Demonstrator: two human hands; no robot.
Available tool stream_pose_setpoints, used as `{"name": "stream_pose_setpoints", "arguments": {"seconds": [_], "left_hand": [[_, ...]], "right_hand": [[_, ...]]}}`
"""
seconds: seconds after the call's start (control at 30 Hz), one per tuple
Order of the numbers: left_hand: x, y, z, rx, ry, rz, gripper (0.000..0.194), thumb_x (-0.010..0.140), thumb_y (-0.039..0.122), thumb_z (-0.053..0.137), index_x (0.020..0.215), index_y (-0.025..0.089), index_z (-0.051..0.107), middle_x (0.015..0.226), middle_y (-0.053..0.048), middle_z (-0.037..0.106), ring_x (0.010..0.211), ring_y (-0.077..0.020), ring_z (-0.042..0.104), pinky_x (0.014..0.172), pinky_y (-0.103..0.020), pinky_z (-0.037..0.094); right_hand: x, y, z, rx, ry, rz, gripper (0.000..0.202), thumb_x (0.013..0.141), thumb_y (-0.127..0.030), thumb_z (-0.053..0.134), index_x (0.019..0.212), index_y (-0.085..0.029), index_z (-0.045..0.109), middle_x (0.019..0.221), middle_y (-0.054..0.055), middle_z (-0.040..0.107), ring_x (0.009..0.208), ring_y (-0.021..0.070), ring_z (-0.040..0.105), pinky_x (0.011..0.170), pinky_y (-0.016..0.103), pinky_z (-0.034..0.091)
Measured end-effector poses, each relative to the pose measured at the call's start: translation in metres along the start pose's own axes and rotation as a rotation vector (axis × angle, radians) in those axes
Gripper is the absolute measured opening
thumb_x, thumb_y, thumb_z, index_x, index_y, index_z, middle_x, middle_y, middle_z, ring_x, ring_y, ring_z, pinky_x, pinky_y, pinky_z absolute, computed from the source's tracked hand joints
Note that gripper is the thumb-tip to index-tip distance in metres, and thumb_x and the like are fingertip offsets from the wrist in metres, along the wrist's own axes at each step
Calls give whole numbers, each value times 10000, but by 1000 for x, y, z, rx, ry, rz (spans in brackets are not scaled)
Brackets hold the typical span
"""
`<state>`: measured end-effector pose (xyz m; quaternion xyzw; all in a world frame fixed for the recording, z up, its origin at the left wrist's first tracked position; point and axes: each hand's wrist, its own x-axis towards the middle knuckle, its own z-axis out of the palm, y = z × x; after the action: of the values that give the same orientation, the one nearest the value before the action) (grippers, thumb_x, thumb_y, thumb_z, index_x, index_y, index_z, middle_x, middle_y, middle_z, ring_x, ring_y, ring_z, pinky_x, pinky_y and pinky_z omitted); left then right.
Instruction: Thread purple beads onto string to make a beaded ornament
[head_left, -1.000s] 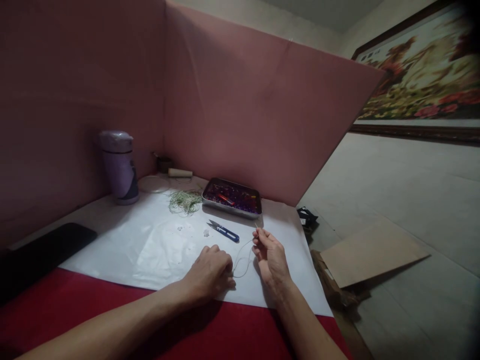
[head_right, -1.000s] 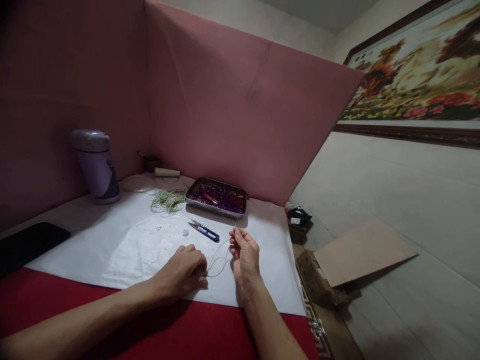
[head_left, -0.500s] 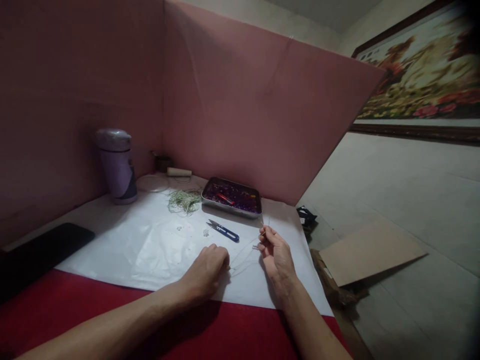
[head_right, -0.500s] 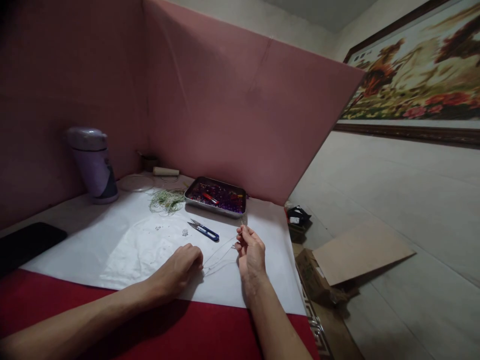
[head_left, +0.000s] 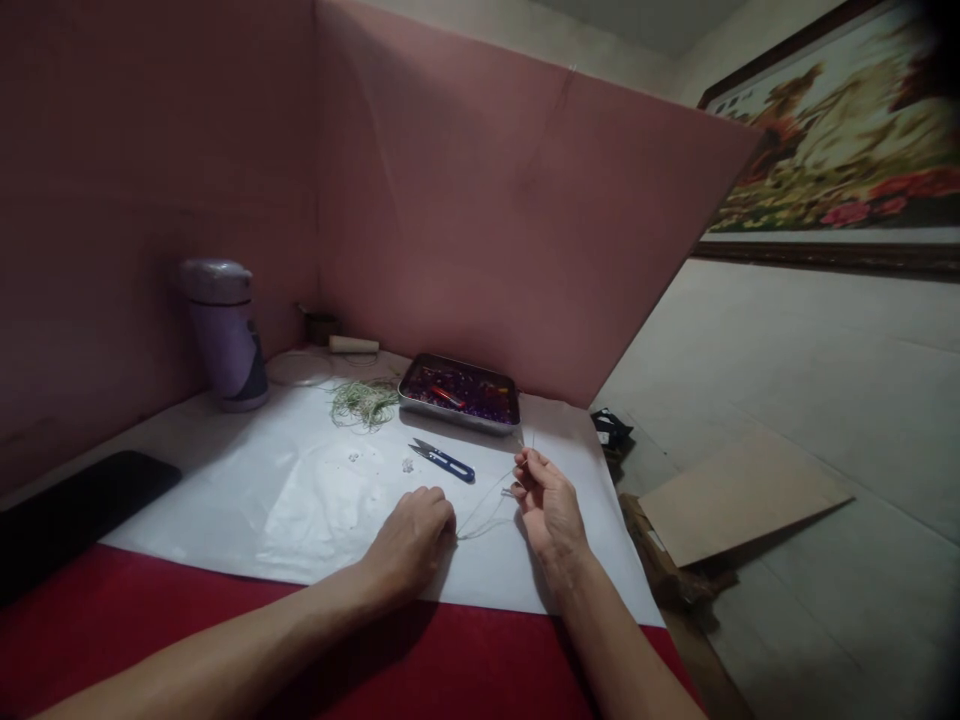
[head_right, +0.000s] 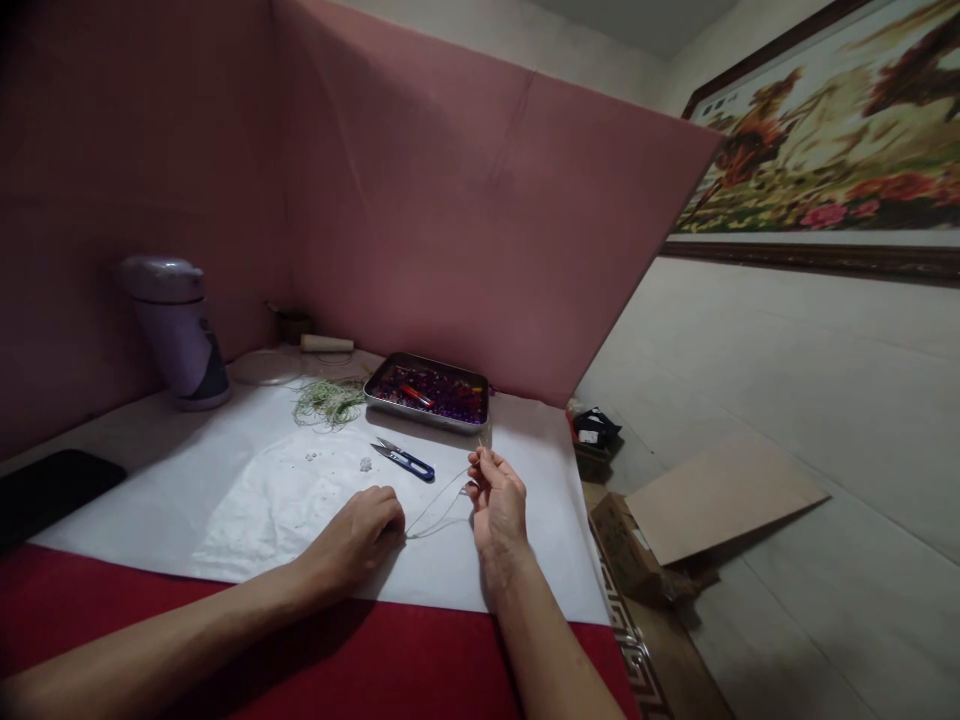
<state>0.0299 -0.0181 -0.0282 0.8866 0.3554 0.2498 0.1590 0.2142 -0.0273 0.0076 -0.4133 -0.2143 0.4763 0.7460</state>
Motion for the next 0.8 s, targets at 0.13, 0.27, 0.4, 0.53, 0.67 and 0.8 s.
{"name": "stream_pose_setpoints", "arguments": {"seconds": [0.13, 0.27, 0.4, 0.53, 0.67, 0.8], "left_hand": [[-2, 1, -1, 59, -6, 22, 173, 749, 18, 428, 741, 147, 542, 832, -67, 564, 784, -179, 484, 713, -306, 381], [-3, 1, 0, 56, -9, 31, 173, 735, 5, 432, 734, 148, 530, 835, -63, 557, 784, -176, 474, 714, -308, 376], [-3, 0, 0, -14, 9, -9, 154, 732, 16, 459, 737, 159, 517, 809, -46, 554, 775, -170, 470, 714, -305, 378], [-2, 2, -2, -43, 15, -42, 124, 731, 44, 497, 694, 160, 519, 811, -54, 555, 800, -179, 473, 720, -305, 384], [-2, 5, -4, 72, -21, -38, 160, 766, 35, 442, 714, 157, 532, 829, -75, 554, 808, -194, 468, 720, -325, 384], [-4, 4, -5, 171, -62, -7, 199, 781, 17, 393, 766, 157, 535, 865, -82, 545, 807, -198, 457, 711, -336, 379]], "right_hand": [[3, 0, -4, 15, 27, 1, 148, 659, -171, 720, 781, -167, 637, 713, -19, 626, 596, 66, 549, 432, 131, 403], [7, -2, -5, 64, 17, 11, 149, 656, -150, 719, 751, -175, 606, 688, -25, 626, 644, 88, 590, 624, 217, 525], [9, -4, -4, 86, 1, 6, 168, 658, -167, 730, 740, -173, 584, 639, -29, 602, 610, 101, 594, 720, 302, 550], [9, -4, -3, 94, -6, 2, 178, 658, -170, 736, 749, -169, 583, 638, -31, 592, 595, 91, 589, 709, 283, 556], [9, -4, -4, 84, -6, 3, 171, 660, -166, 730, 752, -166, 586, 652, -28, 583, 583, 82, 577, 657, 253, 556], [12, -6, -7, 54, -1, -19, 152, 667, -171, 715, 754, -166, 591, 655, -35, 558, 480, 50, 491, 472, 183, 490]]}}
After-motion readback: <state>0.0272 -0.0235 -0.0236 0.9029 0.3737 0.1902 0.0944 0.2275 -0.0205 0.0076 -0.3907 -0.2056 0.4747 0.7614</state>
